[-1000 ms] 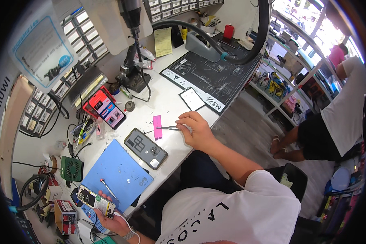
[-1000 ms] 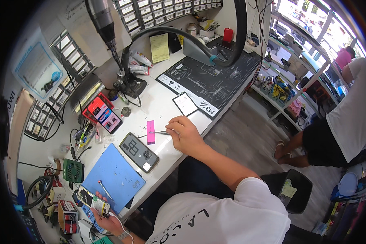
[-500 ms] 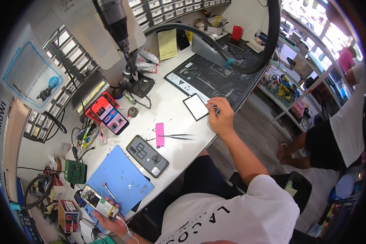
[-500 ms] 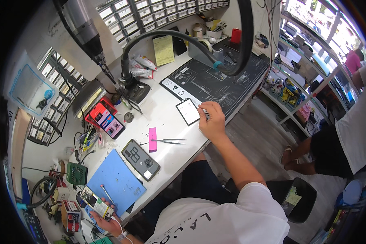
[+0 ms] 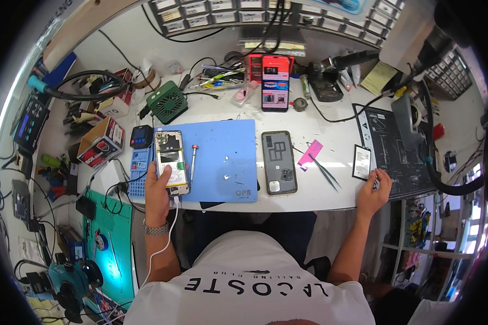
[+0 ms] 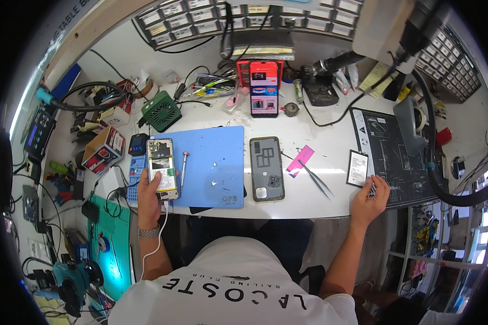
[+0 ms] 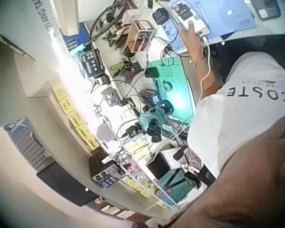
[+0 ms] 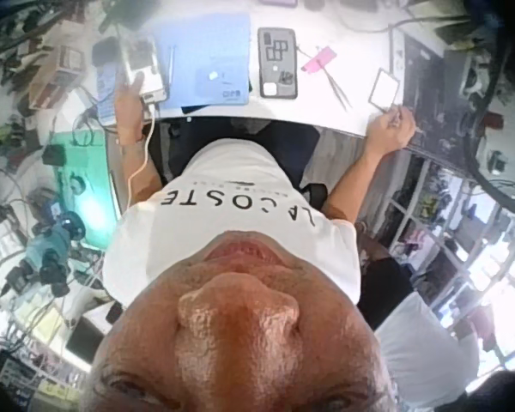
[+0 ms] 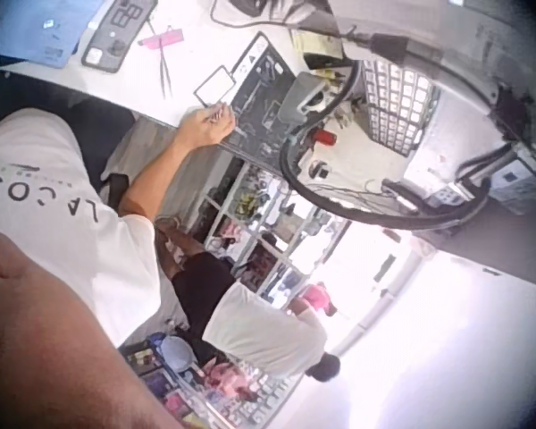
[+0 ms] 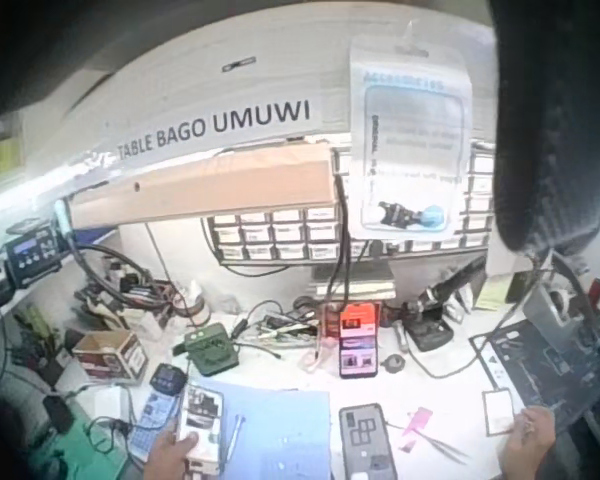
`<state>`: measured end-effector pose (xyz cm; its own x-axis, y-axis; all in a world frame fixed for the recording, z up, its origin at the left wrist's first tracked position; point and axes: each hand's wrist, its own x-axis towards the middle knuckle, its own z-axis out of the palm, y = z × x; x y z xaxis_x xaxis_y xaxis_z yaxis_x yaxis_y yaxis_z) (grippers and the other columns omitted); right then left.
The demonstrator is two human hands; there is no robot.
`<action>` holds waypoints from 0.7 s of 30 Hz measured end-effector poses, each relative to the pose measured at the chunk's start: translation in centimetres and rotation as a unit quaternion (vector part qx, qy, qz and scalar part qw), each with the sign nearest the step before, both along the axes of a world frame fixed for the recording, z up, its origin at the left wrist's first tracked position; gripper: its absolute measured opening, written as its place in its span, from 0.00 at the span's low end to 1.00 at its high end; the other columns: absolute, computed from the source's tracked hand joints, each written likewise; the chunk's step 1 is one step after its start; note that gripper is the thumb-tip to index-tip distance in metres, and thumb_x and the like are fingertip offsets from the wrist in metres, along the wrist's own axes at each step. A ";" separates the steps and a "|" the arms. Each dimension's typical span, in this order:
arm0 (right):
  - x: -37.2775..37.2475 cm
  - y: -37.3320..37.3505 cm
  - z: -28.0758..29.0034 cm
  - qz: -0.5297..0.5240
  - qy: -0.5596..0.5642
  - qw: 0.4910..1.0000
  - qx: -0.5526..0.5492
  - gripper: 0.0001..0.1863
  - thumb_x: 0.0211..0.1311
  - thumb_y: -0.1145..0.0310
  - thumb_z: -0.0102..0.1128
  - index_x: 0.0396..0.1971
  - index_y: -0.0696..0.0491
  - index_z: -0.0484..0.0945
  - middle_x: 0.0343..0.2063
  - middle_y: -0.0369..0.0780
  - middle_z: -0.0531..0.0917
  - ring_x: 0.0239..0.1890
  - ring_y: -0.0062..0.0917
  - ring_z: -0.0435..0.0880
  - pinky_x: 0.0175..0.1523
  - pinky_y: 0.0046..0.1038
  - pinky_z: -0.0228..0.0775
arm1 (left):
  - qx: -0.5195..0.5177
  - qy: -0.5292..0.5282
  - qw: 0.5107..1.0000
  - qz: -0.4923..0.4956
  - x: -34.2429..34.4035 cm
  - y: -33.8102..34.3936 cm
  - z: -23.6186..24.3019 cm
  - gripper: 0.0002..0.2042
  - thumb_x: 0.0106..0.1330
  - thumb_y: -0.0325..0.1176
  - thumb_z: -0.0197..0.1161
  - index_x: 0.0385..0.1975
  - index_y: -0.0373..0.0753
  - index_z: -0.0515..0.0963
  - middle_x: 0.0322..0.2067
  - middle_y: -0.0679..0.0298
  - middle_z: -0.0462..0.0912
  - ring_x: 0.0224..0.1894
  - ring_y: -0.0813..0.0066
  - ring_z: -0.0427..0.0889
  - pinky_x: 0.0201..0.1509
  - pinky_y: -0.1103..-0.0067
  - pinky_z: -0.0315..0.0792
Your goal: The person disassembles a smartphone, removes the back cover and battery, and uses a screwdriver to adjust internal components. They then reassemble the phone, connect a charging cable, and test the device by turning it on.
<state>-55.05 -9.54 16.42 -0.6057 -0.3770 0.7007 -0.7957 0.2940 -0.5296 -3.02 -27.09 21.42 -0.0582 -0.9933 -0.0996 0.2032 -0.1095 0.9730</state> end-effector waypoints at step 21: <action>13.9 -10.9 8.8 0.349 -0.019 0.937 -0.002 0.09 0.66 0.84 0.68 0.44 0.60 0.86 0.47 0.47 0.88 0.49 0.35 0.88 0.57 0.32 0.79 | -0.196 -0.424 0.864 0.189 2.5 0.3 -2.5 0.26 0.65 0.35 0.80 0.59 0.30 0.82 0.35 0.67 0.71 0.33 0.77 0.70 0.37 0.78 0.68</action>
